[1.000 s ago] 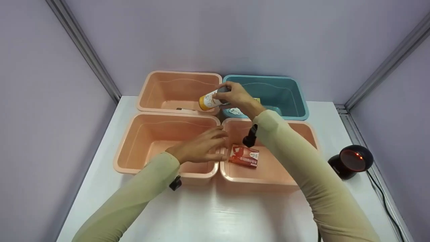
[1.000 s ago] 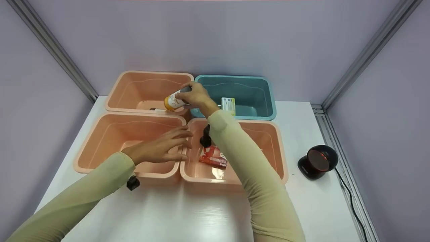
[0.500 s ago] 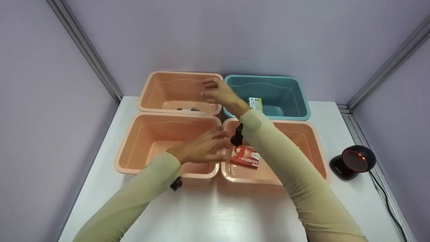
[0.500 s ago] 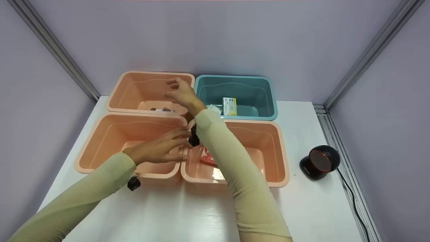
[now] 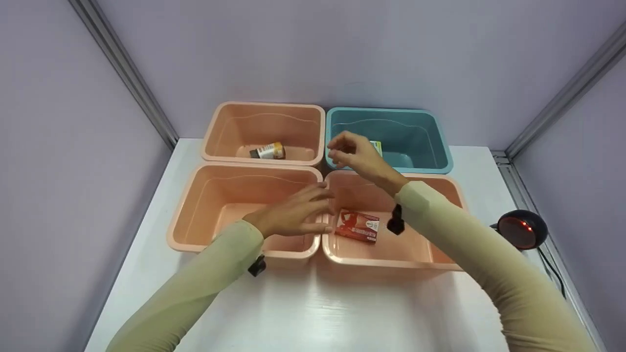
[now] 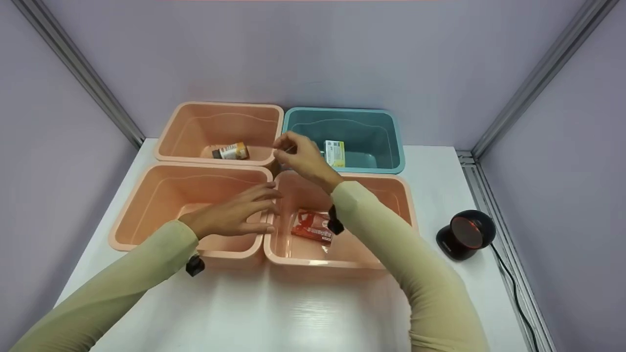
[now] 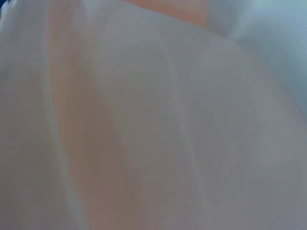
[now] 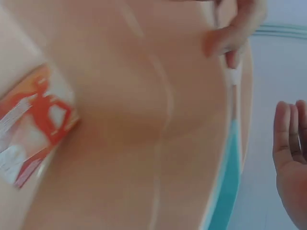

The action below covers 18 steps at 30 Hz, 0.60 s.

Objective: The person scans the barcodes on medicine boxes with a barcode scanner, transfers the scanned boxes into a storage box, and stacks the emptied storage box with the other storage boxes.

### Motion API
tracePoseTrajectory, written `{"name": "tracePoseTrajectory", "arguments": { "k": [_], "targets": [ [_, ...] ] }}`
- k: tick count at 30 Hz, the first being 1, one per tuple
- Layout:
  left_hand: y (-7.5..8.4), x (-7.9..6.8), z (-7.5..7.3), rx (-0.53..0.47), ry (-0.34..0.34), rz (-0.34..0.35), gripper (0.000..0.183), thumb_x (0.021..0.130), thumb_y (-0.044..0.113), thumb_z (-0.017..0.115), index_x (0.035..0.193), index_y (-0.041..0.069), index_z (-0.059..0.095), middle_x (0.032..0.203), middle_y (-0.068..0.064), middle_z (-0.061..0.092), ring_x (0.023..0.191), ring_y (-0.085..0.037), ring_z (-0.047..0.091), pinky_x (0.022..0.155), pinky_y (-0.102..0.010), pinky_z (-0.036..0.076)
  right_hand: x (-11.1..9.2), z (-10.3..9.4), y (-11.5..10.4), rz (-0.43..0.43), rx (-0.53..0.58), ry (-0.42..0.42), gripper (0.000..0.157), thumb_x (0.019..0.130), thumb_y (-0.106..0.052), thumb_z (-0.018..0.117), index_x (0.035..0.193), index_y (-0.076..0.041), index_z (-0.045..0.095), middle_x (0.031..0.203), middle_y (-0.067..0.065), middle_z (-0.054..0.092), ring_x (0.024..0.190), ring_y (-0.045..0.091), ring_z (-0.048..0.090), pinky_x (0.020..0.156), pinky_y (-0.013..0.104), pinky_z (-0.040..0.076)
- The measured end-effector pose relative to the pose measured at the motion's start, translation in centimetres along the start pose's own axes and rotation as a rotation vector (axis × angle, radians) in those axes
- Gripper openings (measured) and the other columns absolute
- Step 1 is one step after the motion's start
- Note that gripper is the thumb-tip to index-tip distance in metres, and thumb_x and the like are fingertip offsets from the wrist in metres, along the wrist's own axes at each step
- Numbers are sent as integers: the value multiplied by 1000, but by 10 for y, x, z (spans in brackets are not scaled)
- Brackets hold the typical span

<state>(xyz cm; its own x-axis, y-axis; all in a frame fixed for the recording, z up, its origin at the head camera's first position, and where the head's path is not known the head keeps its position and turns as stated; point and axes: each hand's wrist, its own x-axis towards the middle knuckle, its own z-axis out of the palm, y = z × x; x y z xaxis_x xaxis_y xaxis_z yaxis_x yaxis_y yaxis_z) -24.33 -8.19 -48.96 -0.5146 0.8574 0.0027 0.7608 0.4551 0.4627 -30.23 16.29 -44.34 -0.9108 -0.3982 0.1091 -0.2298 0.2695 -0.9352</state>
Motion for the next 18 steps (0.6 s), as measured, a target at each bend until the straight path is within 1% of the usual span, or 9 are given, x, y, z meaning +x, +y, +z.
{"name": "tracePoseTrajectory", "arguments": {
  "k": [3, 6, 7, 9, 11, 13, 15, 16, 18],
  "targets": [
    [1, -1, 0, -8, -3, -12, 54, 106, 59, 64, 142, 19, 66, 175, -11, 39, 170, -36, 16, 135, -64, 24, -26, -13, 10, 50, 23, -111, 12, 105, -10, 66, 115, -4, 69, 96, 7, 71, 81, 19, 69, 76, 32, 65],
    [2, -2, -2, -16, -7, -28, 55, 106, 60, 63, 143, 21, 65, 176, -9, 37, 170, -35, 15, 134, -66, 23, -47, -20, 24, 130, -3, -244, 13, 105, -6, 62, 113, 1, 69, 93, 11, 70, 79, 18, 68, 75, 31, 63],
    [2, -3, -3, -19, -4, -27, 55, 106, 60, 64, 144, 21, 65, 176, -9, 37, 170, -36, 15, 134, -66, 23, -52, -22, 29, 161, -29, -282, 15, 104, -6, 63, 115, 3, 68, 96, 12, 71, 81, 18, 69, 77, 31, 64],
    [2, -4, -4, -19, -3, -31, 55, 105, 59, 64, 144, 21, 65, 175, -9, 38, 170, -36, 15, 134, -66, 24, -61, -23, 39, 227, -97, -362, 21, 105, -9, 64, 120, 5, 69, 105, 15, 73, 88, 19, 72, 84, 34, 66],
    [2, -4, -4, -18, -5, -38, 55, 105, 60, 64, 145, 21, 64, 176, -8, 37, 170, -35, 15, 134, -66, 25, -66, -24, 48, 299, -143, -433, 24, 106, -11, 66, 125, 3, 69, 117, 20, 74, 99, 26, 75, 92, 42, 67],
    [3, -3, -5, -16, -5, -38, 55, 106, 59, 64, 144, 21, 65, 175, -8, 38, 170, -35, 15, 133, -67, 25, -70, -25, 57, 363, -182, -501, 29, 107, -14, 68, 130, 2, 69, 130, 22, 72, 113, 33, 75, 101, 51, 65],
    [3, -3, -5, -16, -5, -40, 55, 105, 59, 64, 144, 20, 65, 176, -8, 38, 170, -35, 15, 133, -66, 26, -71, -24, 65, 398, -215, -560, 34, 107, -17, 68, 136, 2, 67, 138, 25, 69, 122, 39, 72, 105, 55, 63],
    [3, -3, -4, -16, -4, -40, 54, 105, 59, 65, 143, 20, 65, 175, -8, 38, 170, -35, 16, 134, -66, 25, -70, -23, 68, 408, -231, -580, 37, 107, -17, 68, 138, 3, 66, 140, 26, 68, 124, 40, 70, 105, 56, 63],
    [3, -3, -5, -12, -3, -41, 54, 105, 59, 65, 143, 20, 66, 175, -7, 39, 170, -34, 16, 134, -65, 25, -70, -20, 73, 390, -293, -621, 42, 106, -16, 69, 143, 2, 63, 142, 25, 66, 123, 38, 69, 102, 54, 65]
  ]
}}
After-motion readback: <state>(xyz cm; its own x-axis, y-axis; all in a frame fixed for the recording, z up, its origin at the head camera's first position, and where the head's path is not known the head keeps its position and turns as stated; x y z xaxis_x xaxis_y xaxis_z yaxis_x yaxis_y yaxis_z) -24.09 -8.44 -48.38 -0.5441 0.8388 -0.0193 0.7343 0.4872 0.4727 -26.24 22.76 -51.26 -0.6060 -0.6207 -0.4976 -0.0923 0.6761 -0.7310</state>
